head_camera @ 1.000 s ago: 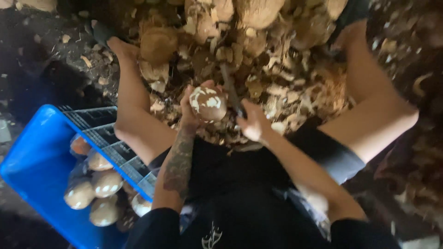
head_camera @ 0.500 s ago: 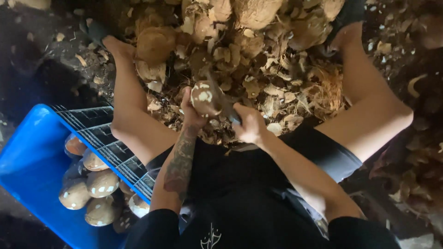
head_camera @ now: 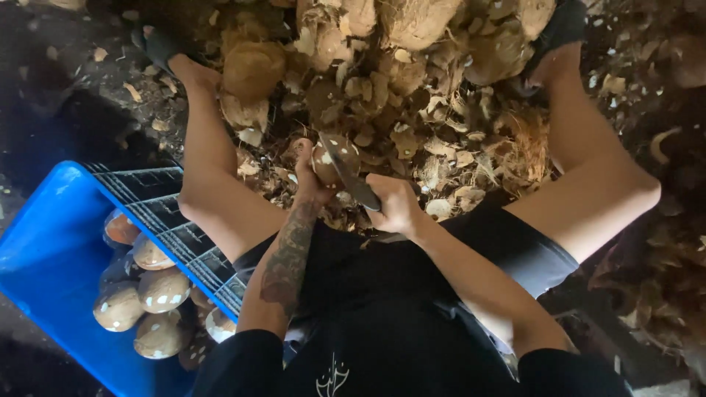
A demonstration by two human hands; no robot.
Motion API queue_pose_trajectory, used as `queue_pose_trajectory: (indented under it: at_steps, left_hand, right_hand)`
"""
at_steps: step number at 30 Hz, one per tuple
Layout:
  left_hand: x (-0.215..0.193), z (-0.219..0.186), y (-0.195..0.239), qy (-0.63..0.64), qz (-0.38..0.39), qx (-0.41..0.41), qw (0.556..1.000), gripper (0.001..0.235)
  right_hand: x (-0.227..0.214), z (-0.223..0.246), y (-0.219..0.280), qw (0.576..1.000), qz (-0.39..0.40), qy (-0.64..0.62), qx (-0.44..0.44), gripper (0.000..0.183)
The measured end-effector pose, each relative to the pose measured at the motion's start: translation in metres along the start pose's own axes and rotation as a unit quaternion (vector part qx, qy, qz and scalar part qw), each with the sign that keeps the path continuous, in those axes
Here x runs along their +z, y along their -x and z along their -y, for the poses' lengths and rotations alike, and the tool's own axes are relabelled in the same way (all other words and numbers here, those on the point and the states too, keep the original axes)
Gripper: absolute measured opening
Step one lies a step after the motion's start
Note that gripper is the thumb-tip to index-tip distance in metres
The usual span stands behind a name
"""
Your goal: The person sits on the ground and uses a knife to peel the husk off coconuts one at a time. They rotate each coconut while scraping away the outer layer and place the peeled coconuts into a blue crate.
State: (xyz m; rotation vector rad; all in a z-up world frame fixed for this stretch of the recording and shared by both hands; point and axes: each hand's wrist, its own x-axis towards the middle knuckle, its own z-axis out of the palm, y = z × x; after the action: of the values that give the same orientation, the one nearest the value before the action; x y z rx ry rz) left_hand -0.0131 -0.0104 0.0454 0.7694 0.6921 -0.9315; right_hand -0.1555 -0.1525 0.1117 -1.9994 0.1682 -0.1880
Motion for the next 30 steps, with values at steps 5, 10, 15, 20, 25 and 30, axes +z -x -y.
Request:
queue_pose_trajectory:
  at_steps: [5, 10, 15, 20, 25, 30]
  left_hand:
    - [-0.011, 0.002, -0.013, 0.03, 0.051, 0.012, 0.998, 0.076]
    - [-0.015, 0.001, -0.021, 0.072, 0.041, 0.021, 0.996, 0.078]
    - [-0.008, -0.001, -0.019, 0.067, 0.005, 0.03, 0.997, 0.086]
    - [0.028, -0.01, 0.022, 0.142, 0.027, 0.027, 0.989, 0.07]
    - [-0.012, 0.006, -0.021, 0.085, -0.011, 0.012, 0.996, 0.094]
    - [-0.011, 0.006, -0.013, 0.045, 0.079, 0.039, 0.995, 0.089]
  right_hand:
    - [0.006, -0.042, -0.001, 0.949, 0.109, 0.007, 0.297, 0.043]
    - [0.004, -0.022, 0.006, 0.971, 0.048, 0.008, 0.236, 0.03]
    - [0.008, -0.007, -0.006, 0.98, 0.085, 0.055, 0.172, 0.026]
    - [0.008, -0.032, 0.003, 0.962, 0.031, -0.036, 0.269, 0.031]
    - [0.017, -0.021, -0.005, 1.0, -0.02, 0.003, 0.019, 0.012]
    - [0.018, -0.04, 0.003, 0.986, 0.026, -0.007, 0.162, 0.025]
